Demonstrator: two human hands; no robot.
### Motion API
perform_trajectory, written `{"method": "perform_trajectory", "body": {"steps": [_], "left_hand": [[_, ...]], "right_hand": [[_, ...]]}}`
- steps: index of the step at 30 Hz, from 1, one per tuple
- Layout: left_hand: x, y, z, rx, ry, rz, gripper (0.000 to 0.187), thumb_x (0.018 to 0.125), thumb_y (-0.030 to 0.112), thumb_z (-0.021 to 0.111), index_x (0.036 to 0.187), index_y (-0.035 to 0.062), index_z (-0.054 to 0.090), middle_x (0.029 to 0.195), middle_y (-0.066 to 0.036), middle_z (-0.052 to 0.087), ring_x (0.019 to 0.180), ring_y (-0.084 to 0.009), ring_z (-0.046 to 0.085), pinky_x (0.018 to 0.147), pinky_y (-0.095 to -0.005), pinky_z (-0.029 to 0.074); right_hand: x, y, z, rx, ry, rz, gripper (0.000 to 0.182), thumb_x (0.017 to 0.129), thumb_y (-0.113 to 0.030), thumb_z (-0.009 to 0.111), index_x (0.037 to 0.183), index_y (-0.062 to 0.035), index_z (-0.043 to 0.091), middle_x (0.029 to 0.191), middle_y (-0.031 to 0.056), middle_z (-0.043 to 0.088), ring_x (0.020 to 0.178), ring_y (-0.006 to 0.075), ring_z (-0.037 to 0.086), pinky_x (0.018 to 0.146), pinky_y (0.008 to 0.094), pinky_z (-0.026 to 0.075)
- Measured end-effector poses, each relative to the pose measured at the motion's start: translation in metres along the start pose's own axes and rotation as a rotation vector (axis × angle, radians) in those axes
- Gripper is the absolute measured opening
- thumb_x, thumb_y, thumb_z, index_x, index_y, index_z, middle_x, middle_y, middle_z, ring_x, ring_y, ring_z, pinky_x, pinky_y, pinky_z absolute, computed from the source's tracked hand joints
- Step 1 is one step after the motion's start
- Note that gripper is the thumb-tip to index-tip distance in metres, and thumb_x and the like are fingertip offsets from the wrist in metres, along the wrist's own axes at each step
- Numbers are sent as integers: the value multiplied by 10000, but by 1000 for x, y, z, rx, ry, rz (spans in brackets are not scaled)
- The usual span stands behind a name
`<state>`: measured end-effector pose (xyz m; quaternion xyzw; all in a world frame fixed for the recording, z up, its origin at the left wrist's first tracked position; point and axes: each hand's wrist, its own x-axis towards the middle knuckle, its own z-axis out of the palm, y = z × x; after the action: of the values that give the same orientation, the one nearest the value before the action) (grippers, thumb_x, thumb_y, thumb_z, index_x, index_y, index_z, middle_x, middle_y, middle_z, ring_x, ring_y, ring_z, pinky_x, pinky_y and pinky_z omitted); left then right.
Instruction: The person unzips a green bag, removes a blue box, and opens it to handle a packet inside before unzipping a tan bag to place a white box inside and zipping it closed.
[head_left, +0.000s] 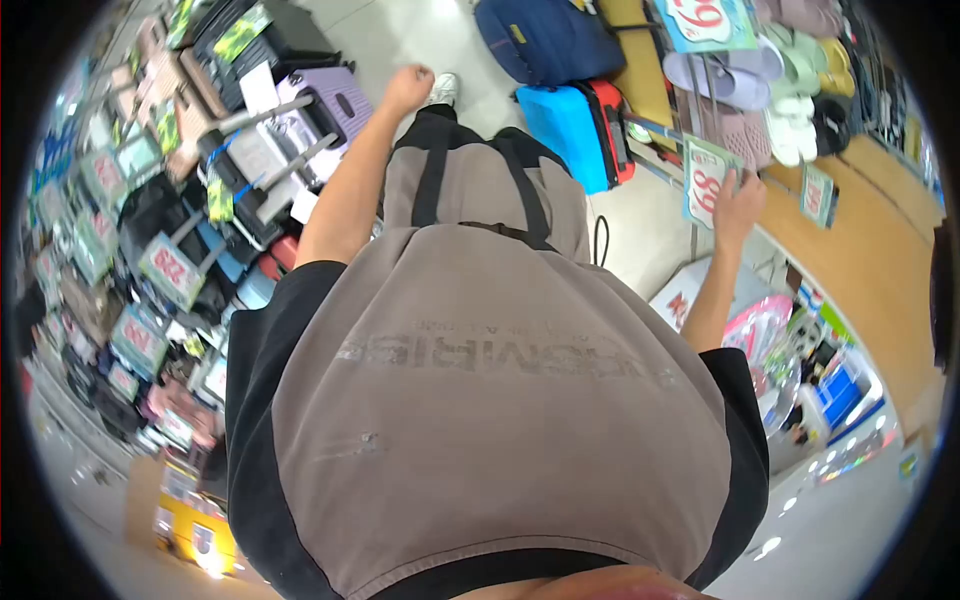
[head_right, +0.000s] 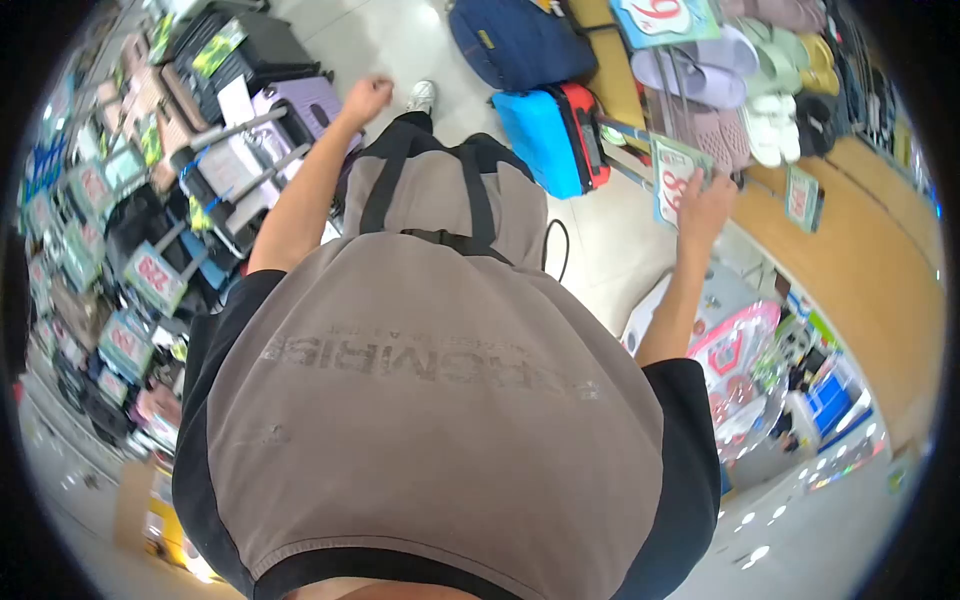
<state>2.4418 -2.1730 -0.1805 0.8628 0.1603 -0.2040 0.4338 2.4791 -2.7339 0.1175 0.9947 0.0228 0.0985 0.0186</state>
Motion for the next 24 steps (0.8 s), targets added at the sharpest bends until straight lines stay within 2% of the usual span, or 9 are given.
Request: {"method": "perform_trajectory", "body": {"steps": [3,6,8,12,15,17,19,21,24], "left_hand": [[-111,-63,24,120,1,-297,387,841,325,564,1012,12,713,1037,-280,681,1031,-445,641,922,-487,501],[-214,-138,66,-43,117,-527,425,847,355,528,902,-24,711,1077,-278,669,1098,-425,614,956,-476,480],[-278,-174,92,-106,122,-595,388,838,333,545,872,-7,730,960,-241,706,949,-393,676,869,-463,512],[-385,-125,162,-102,455,-754,344,826,299,575,867,-3,733,811,-189,719,776,-322,703,761,-426,533],[-429,-101,273,-571,550,-815,278,871,238,592,959,10,725,780,-138,718,765,-241,695,730,-379,532],[-459,-51,341,-508,369,-717,352,878,291,591,1035,3,717,891,-174,736,848,-271,707,787,-375,532],[-462,-122,489,-259,777,-405,410,870,339,591,1056,-1,722,960,-211,732,903,-313,710,813,-387,536],[-502,-25,482,-622,640,-846,439,854,356,582,1046,-10,731,982,-237,724,933,-342,708,821,-399,543],[-538,42,538,-697,640,-943,426,847,337,571,1017,-17,738,960,-228,727,911,-335,708,796,-398,550]], "right_hand": [[9,30,-8,-119,12,-11,375,960,-294,582,1088,56,622,1056,229,636,1032,393,583,908,452,452],[16,73,-7,70,-252,139,462,998,-387,529,1111,50,625,1080,185,660,990,331,616,905,415,455],[16,115,15,495,-531,316,514,1026,-419,473,1152,56,624,1111,157,659,1013,268,612,906,398,457],[3,128,44,1117,-579,425,516,1056,-455,409,1180,-8,634,1049,73,683,919,167,638,820,334,500],[-15,121,38,1243,-663,419,441,1053,-451,421,1125,-71,631,924,31,677,719,136,638,643,282,519],[-1,138,53,1128,-715,349,431,1054,-450,406,1105,-84,626,867,10,657,658,125,611,570,272,494],[-24,91,7,1309,-745,385,403,1049,-476,403,1016,-126,601,732,-28,590,560,93,538,473,252,417],[-32,92,12,1397,-873,403,410,1048,-490,395,984,-135,592,705,-35,563,550,92,519,471,250,403],[-38,89,31,1514,-1014,313,431,1052,-514,357,937,-156,569,652,-52,486,528,96,478,471,264,386]]}}
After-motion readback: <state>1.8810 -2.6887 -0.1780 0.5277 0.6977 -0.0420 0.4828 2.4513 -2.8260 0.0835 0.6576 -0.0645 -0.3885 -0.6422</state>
